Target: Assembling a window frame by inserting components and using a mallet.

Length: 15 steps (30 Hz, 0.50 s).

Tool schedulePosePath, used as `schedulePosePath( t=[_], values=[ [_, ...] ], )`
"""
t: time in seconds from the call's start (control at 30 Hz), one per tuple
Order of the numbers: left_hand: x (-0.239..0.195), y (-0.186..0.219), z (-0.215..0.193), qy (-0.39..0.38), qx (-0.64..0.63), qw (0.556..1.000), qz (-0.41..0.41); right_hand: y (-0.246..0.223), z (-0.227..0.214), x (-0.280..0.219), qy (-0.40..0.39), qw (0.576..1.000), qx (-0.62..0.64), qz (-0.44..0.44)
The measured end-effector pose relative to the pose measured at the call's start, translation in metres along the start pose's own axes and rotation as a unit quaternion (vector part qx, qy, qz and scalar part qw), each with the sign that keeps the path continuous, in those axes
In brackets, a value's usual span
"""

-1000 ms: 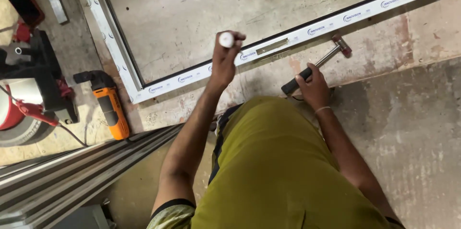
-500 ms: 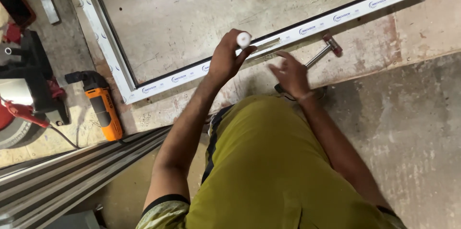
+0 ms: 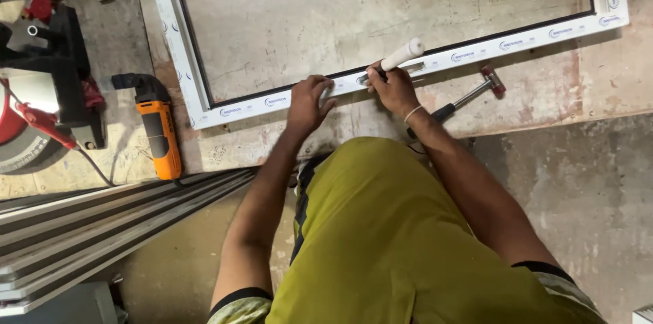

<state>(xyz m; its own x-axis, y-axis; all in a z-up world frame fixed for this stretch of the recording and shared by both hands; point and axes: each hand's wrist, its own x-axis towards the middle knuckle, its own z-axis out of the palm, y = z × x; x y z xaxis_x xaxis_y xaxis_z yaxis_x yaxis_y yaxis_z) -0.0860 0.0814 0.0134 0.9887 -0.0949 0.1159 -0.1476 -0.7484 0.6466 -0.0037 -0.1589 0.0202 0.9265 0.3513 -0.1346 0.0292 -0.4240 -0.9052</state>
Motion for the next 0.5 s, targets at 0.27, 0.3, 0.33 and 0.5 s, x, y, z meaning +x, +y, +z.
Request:
schedulePosePath(
  t=[0.27,0.3,0.33,0.5],
  values=[
    [-0.01,-0.01,0.024,0.098,-0.033,0.994,0.019,-0.014,0.002,0.003,0.026,0.994,-0.086,-0.058],
    [-0.011,-0.009,0.023,0.098,-0.031,0.994,0.024,-0.017,0.001,0.002,0.029,0.991,-0.111,-0.074],
    [-0.011,-0.009,0.022,0.096,-0.032,0.995,0.024,-0.017,0.001,0.003,0.03,0.991,-0.111,-0.071],
    [-0.01,-0.009,0.022,0.097,-0.025,0.994,0.034,-0.002,0.005,0.013,-0.007,0.988,-0.122,-0.098]
  ],
)
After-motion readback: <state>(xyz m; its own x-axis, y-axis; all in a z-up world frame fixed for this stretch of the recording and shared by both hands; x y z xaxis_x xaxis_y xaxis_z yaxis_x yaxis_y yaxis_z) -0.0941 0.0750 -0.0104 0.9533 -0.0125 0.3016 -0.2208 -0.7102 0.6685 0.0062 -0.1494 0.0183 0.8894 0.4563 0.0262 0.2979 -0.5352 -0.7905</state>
